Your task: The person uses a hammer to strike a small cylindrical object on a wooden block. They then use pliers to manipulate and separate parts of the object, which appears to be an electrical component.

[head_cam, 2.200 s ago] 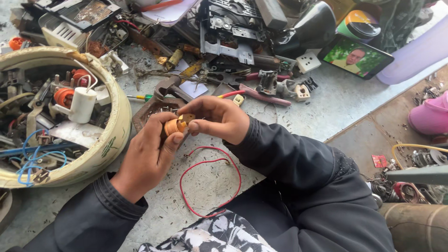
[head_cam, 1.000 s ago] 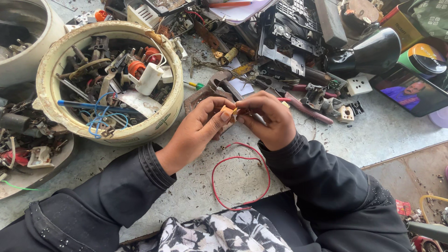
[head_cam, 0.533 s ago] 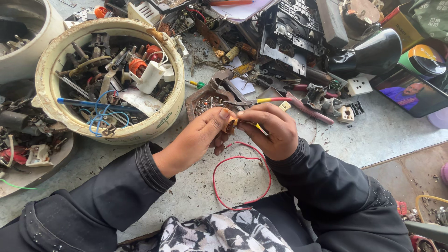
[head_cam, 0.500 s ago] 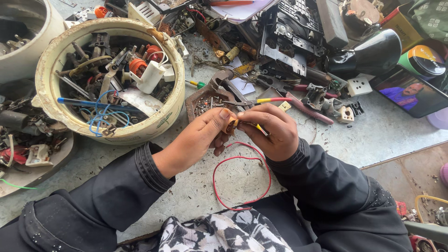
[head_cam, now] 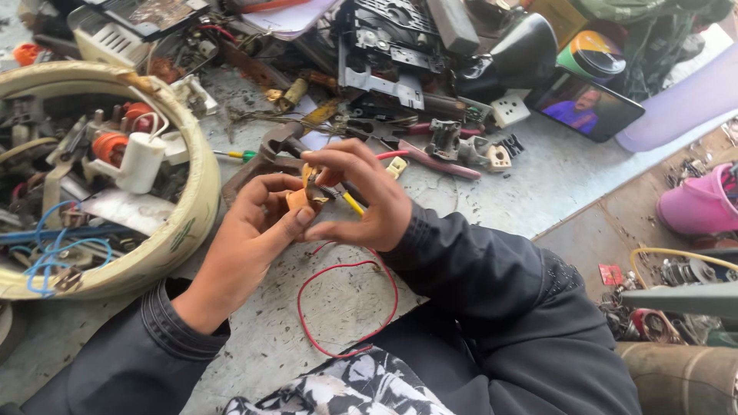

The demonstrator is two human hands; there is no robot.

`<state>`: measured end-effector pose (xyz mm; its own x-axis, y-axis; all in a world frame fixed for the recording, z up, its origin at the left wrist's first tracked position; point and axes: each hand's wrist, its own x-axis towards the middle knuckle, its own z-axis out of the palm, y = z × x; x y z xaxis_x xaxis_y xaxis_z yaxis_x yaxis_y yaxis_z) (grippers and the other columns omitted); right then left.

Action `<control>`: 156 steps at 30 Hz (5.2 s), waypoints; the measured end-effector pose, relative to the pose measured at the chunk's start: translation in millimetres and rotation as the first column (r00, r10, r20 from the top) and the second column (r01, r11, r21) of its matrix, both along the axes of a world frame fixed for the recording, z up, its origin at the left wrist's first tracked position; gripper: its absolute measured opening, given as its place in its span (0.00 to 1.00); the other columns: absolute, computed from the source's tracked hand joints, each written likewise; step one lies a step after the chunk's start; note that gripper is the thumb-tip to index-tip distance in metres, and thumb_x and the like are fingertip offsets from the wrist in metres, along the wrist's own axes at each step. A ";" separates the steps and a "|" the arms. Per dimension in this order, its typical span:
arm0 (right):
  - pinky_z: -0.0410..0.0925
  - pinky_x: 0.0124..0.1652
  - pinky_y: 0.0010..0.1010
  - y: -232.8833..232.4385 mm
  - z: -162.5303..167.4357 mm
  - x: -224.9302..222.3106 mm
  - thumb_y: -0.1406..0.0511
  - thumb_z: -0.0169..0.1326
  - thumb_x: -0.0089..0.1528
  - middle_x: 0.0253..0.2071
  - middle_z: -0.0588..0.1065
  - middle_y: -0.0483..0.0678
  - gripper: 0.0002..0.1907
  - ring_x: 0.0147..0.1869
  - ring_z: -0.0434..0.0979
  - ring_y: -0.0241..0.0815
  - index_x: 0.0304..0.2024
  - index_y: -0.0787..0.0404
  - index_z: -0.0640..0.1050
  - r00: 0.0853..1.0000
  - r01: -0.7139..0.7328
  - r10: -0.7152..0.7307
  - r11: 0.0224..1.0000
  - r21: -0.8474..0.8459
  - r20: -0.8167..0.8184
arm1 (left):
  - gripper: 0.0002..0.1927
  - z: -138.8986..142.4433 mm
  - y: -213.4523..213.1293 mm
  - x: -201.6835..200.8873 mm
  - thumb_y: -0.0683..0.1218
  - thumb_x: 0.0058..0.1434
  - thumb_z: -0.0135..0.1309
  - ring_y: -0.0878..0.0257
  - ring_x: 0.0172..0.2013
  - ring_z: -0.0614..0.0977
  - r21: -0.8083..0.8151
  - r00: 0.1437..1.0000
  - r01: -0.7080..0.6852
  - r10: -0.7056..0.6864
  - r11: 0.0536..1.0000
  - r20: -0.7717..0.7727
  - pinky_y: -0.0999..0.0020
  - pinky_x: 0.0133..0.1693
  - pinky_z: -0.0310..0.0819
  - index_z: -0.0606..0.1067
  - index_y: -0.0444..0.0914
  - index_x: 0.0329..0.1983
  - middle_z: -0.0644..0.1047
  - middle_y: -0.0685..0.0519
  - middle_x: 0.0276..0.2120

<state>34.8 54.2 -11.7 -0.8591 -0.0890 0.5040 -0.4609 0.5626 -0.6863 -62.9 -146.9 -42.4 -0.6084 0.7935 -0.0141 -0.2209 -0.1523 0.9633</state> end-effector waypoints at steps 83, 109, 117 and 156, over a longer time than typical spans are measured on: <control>0.73 0.52 0.37 18.9 7.2 -46.0 0.72 0.65 0.61 0.52 0.76 0.50 0.22 0.52 0.80 0.49 0.58 0.60 0.78 0.955 -0.069 0.187 0.896 0.439 -0.231 | 0.21 -12.9 -3.1 -51.9 0.50 0.64 0.58 0.72 0.40 0.79 -0.020 0.984 0.085 -0.081 0.996 0.160 0.76 0.42 0.76 0.76 0.35 0.57 0.79 0.56 0.42; 0.67 0.40 0.31 15.4 -15.9 -37.2 0.65 0.54 0.69 0.35 0.73 0.48 0.09 0.38 0.74 0.41 0.38 0.66 0.75 0.995 0.006 -0.006 1.000 -0.007 0.097 | 0.18 -14.7 7.9 -34.8 0.41 0.64 0.60 0.70 0.43 0.80 0.080 0.998 0.064 -0.065 0.995 0.010 0.74 0.47 0.77 0.71 0.33 0.55 0.79 0.53 0.46; 0.71 0.43 0.24 16.1 -18.8 -39.3 0.62 0.54 0.69 0.42 0.75 0.43 0.13 0.44 0.77 0.31 0.49 0.65 0.74 0.943 0.005 0.100 0.949 -0.314 0.318 | 0.17 -4.2 10.2 -30.3 0.38 0.65 0.59 0.70 0.47 0.80 0.116 0.972 -0.008 0.035 0.993 -0.232 0.76 0.48 0.77 0.71 0.34 0.56 0.78 0.53 0.46; 0.74 0.54 0.30 28.4 -59.8 -45.1 0.71 0.63 0.63 0.50 0.76 0.47 0.22 0.54 0.78 0.36 0.58 0.66 0.71 0.891 -0.019 0.301 0.773 -0.634 0.340 | 0.14 15.4 9.9 -35.4 0.42 0.60 0.63 0.55 0.44 0.83 0.056 0.409 -0.286 0.175 0.957 -0.896 0.64 0.43 0.78 0.77 0.35 0.47 0.80 0.47 0.46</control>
